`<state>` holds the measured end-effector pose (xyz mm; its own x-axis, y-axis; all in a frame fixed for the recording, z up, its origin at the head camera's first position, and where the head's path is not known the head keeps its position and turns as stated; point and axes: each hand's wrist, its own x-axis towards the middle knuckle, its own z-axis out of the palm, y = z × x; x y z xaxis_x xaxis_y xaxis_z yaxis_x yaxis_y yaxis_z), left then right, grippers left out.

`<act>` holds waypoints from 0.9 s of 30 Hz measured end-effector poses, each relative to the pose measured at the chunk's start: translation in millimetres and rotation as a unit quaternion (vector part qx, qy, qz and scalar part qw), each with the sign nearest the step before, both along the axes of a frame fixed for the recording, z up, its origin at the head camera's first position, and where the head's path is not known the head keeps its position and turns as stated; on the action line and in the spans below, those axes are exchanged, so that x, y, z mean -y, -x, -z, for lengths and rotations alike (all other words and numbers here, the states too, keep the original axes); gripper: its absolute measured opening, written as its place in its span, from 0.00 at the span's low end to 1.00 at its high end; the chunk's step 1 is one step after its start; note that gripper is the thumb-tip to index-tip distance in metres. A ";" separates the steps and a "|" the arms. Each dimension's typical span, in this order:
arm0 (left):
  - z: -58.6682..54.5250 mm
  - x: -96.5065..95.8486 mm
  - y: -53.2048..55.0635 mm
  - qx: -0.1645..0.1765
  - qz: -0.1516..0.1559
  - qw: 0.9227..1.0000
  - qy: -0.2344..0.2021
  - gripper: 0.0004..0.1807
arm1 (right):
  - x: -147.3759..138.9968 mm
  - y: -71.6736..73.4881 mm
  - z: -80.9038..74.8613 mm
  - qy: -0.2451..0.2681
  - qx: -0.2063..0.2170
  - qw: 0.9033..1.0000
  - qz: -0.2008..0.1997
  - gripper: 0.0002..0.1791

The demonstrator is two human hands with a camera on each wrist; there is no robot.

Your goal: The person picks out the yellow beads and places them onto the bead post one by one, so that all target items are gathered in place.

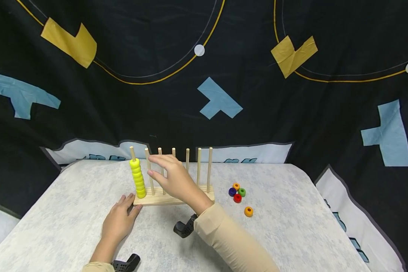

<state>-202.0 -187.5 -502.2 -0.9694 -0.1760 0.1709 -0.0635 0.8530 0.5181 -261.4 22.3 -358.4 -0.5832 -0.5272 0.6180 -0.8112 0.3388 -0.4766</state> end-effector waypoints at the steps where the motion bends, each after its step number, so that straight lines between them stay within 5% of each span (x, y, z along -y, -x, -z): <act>1: -0.1 -0.1 -0.3 0.000 0.001 1.000 0.000 0.33 | -3.9 -2.5 4.7 -0.002 0.008 1.000 0.004 0.24; 15: 0.2 1.4 -1.6 0.008 0.004 1.000 0.007 0.33 | -54.7 -30.2 59.4 -0.036 0.142 0.988 0.047 0.24; 27: 0.5 -0.3 1.2 0.006 0.006 1.000 0.010 0.33 | -93.2 -26.7 83.7 -0.029 0.171 0.979 0.107 0.23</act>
<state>-203.2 -187.2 -502.7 -0.9735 -0.1616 0.1618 -0.0605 0.8643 0.4994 -234.7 115.5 -442.1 -0.8519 -0.3986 0.3396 -0.5148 0.5187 -0.6826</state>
